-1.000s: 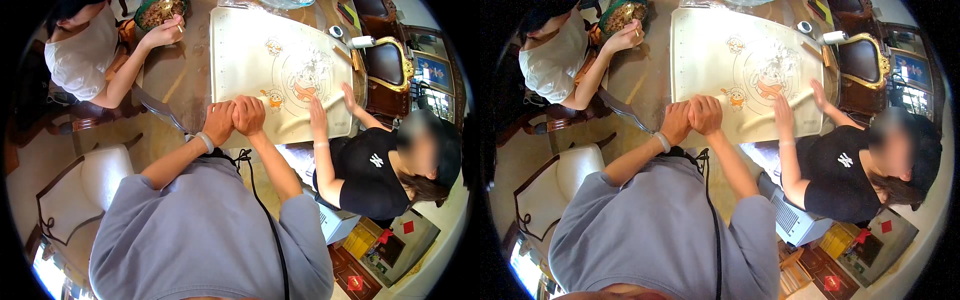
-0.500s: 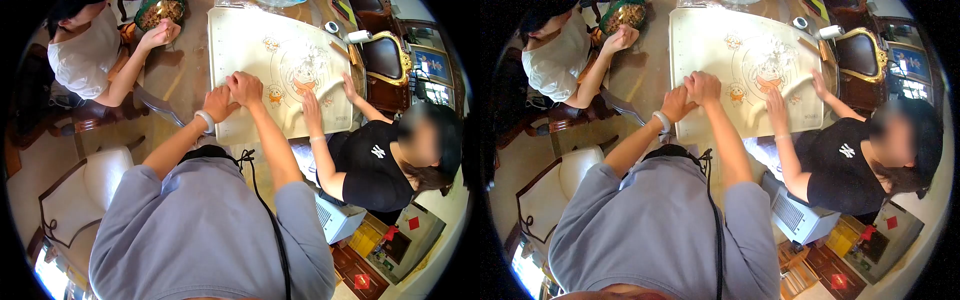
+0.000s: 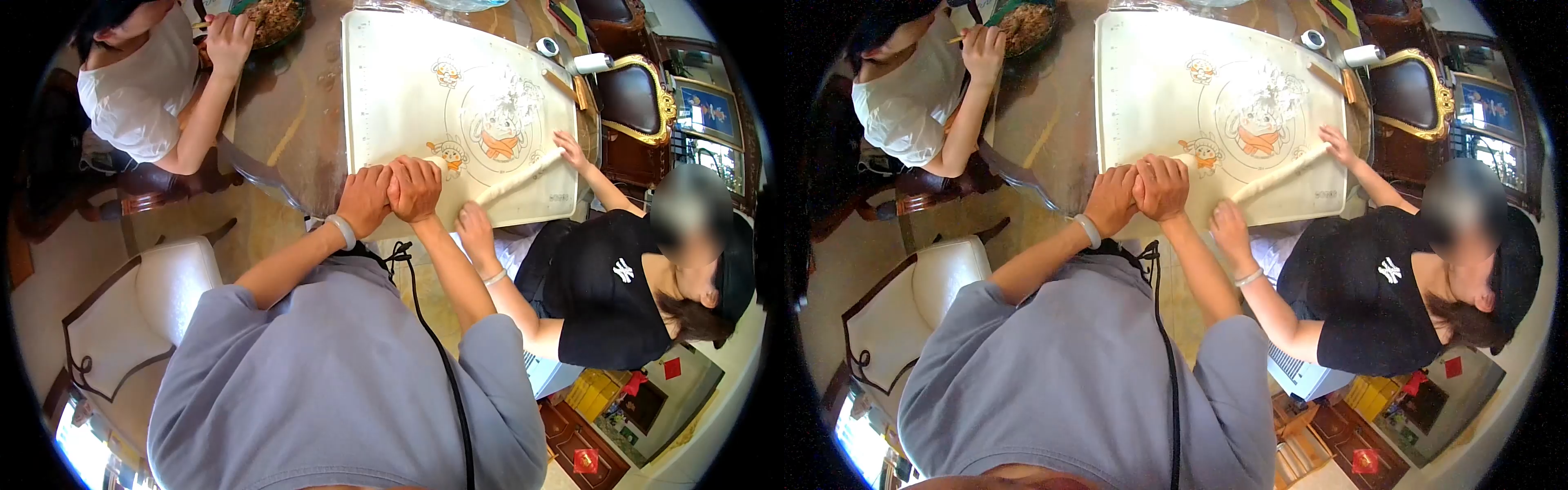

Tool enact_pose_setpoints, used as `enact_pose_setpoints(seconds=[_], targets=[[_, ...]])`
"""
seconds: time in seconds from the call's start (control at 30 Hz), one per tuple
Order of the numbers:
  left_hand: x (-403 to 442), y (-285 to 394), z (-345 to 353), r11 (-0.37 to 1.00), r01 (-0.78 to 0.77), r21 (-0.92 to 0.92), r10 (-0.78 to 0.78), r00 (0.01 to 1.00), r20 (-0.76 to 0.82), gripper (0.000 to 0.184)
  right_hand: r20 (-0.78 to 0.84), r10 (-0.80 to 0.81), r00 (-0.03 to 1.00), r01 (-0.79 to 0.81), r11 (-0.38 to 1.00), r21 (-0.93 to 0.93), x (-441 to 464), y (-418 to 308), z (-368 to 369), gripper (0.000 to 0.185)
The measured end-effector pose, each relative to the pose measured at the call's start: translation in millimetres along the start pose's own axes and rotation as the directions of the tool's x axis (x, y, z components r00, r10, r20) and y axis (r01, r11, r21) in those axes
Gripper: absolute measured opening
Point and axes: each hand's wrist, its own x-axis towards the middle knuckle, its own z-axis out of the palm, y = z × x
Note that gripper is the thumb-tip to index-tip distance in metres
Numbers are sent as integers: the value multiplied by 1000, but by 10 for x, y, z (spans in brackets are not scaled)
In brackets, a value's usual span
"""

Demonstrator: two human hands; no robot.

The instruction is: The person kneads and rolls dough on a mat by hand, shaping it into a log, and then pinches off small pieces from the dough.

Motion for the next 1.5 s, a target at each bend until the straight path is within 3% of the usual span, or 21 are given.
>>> enact_pose_setpoints(seconds=[0.3,0.5,0.63,0.97,1.07,1.17,1.2,1.27,1.37,1.47,1.5], targets=[[218,-17,46,987,148,69,-149,989,10,59,81,73,994,-74,997,8,177,252,171,16],[291,-141,12,993,115,13,-116,989,96,54,51,155,987,-153,987,-45,198,182,216,14],[283,-295,57,995,3,-96,5,996,84,55,68,210,975,-203,974,-96,172,100,200,14],[322,-331,43,981,81,-175,-53,986,160,55,30,218,976,-214,973,-84,146,-7,139,19],[337,-392,89,980,97,-176,-67,983,170,54,147,288,946,-281,957,-69,144,-25,113,17],[317,-488,154,985,44,-165,-22,991,129,56,24,226,974,-220,965,-143,133,-36,114,24],[295,-471,151,984,40,-172,-18,992,126,56,-2,273,962,-270,951,-151,126,-73,88,31],[259,-419,141,991,68,-118,-51,989,140,59,-65,363,930,-369,913,-175,122,-146,14,48],[246,-384,159,997,33,-75,-26,996,89,62,-258,722,642,-764,629,-142,-31,-287,238,76],[273,-478,196,997,-43,-67,50,993,104,64,-140,873,468,-847,488,213,-117,-339,320,93],[279,-499,171,995,-50,-89,62,988,139,64,-227,858,461,-830,507,233,-148,-330,434,100]])
